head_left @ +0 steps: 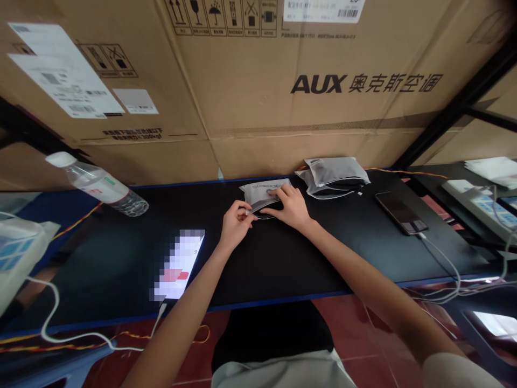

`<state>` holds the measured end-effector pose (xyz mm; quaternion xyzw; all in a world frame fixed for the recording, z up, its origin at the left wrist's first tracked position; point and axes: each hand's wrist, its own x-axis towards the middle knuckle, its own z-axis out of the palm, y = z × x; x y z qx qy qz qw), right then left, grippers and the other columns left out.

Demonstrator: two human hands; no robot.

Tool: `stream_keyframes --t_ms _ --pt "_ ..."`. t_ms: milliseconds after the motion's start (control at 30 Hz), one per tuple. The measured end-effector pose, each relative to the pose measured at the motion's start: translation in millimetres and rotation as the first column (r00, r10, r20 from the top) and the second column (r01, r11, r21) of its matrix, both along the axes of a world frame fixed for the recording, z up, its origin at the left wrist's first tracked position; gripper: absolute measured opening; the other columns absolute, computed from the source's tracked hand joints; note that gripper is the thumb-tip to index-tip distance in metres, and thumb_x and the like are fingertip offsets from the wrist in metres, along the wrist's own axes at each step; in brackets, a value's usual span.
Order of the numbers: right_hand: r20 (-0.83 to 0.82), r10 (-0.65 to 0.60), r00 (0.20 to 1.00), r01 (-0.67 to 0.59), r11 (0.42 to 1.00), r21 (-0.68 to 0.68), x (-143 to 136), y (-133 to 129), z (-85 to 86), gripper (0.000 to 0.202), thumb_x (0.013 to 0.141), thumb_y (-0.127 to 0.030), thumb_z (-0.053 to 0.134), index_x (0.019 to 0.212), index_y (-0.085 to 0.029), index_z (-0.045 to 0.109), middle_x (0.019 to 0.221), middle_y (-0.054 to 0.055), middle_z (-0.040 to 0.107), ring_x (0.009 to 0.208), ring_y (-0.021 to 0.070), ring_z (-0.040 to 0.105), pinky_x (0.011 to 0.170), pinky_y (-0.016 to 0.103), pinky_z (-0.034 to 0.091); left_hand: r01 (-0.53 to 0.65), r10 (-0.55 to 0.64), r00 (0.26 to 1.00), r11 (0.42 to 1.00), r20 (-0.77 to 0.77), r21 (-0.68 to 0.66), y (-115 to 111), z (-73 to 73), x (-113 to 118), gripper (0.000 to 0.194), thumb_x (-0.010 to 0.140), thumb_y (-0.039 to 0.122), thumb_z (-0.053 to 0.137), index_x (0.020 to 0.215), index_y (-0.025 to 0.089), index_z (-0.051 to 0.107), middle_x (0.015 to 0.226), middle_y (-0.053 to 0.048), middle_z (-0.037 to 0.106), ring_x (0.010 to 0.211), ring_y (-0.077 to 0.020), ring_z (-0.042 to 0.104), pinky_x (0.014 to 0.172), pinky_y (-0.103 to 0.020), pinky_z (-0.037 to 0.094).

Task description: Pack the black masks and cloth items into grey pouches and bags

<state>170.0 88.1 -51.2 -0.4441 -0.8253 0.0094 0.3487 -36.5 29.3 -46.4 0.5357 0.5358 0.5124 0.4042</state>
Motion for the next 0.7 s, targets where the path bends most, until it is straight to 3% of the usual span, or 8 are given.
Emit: stream_keyframes --t_ms 100,200,267,400,500,600,667,700 --pt "-0.084 0.156 0.984 -0.16 0.986 -0.045 18.2 -0.7 6.1 0.046 0.09 -0.059 0.072 0.118 -0.024 0.067 0.116 0.008 0.07 0.107 0.0263 0.063 0.095 0.041 0.046 -0.101 0.101 0.993 0.995 0.056 -0.001 -0.8 2.4 -2.6 0.026 0.077 0.029 0.067 0.099 0.021 0.055 0.071 0.001 0.07 0.05 -0.0127 0.061 0.043 -0.021 0.044" --pt "-0.112 0.186 0.976 -0.196 0.978 -0.078 28.7 -0.6 11.1 0.031 0.092 -0.04 0.07 0.118 -0.024 0.067 0.118 0.007 0.071 0.109 0.0273 0.063 0.098 0.044 0.048 -0.317 0.323 0.94 0.946 0.112 -0.066 11.9 0.8 -5.6 0.037 0.081 0.038 0.068 0.109 0.023 0.049 0.085 0.0 0.071 0.052 -0.0142 0.064 0.04 -0.023 0.046" --pt "-0.123 0.201 0.972 -0.214 0.971 -0.104 30.3 0.3 12.1 0.029 0.088 -0.028 0.067 0.117 -0.024 0.068 0.119 0.008 0.072 0.111 0.0281 0.064 0.101 0.046 0.049 -0.365 0.383 0.916 0.919 0.12 -0.146 27.2 0.5 -5.3 0.044 0.082 0.044 0.071 0.113 0.023 0.047 0.09 -0.003 0.071 0.053 -0.0155 0.065 0.041 -0.025 0.048" --pt "-0.236 0.305 0.923 -0.35 0.919 -0.183 29.3 3.3 8.7 0.042 0.08 -0.007 0.051 0.114 -0.024 0.07 0.121 0.005 0.074 0.117 0.0242 0.067 0.107 0.043 0.05 -0.299 0.34 0.931 0.92 0.132 -0.254 54.9 6.3 -0.3 0.057 0.072 0.05 0.085 0.112 0.02 0.056 0.084 -0.006 0.071 0.063 -0.0202 0.069 0.046 -0.026 0.048" --pt "-0.313 0.329 0.891 -0.4 0.896 -0.195 28.1 5.1 5.5 0.042 0.081 -0.005 0.043 0.107 -0.024 0.07 0.118 0.004 0.076 0.115 0.0219 0.069 0.105 0.042 0.052 -0.091 0.16 0.967 0.943 0.198 -0.32 60.0 10.7 0.2 0.049 0.067 0.049 0.089 0.095 0.017 0.065 0.08 -0.009 0.072 0.065 -0.022 0.069 0.048 -0.028 0.049" --pt "-0.308 0.22 0.925 -0.259 0.962 -0.09 23.7 4.7 5.2 0.028 0.086 -0.01 0.048 0.099 -0.024 0.068 0.116 0.006 0.075 0.115 0.0245 0.067 0.103 0.045 0.05 -0.045 0.135 0.95 0.951 0.282 -0.304 56.1 11.5 -3.9 0.047 0.064 0.046 0.091 0.09 0.018 0.063 0.081 -0.006 0.071 0.069 -0.0207 0.069 0.054 -0.028 0.053" --pt "-0.327 -0.016 0.945 0.001 0.999 -0.046 19.6 2.9 6.4 0.01 0.088 -0.02 0.058 0.094 -0.023 0.066 0.11 0.009 0.074 0.109 0.0279 0.066 0.097 0.046 0.05 -0.094 0.18 0.924 0.962 0.338 -0.257 53.3 11.3 -6.6 0.049 0.062 0.039 0.092 0.092 0.021 0.059 0.084 -0.003 0.07 0.074 -0.0193 0.069 0.058 -0.027 0.054" --pt "-0.344 -0.151 0.927 0.133 0.988 -0.078 17.8 1.8 7.0 0.005 0.087 -0.027 0.064 0.092 -0.023 0.064 0.103 0.009 0.074 0.1 0.0279 0.066 0.091 0.044 0.051 -0.096 0.181 0.913 0.966 0.365 -0.24 52.4 11.4 -7.4 0.05 0.06 0.036 0.092 0.093 0.022 0.057 0.086 -0.002 0.07 0.076 -0.0189 0.069 0.059 -0.027 0.055"
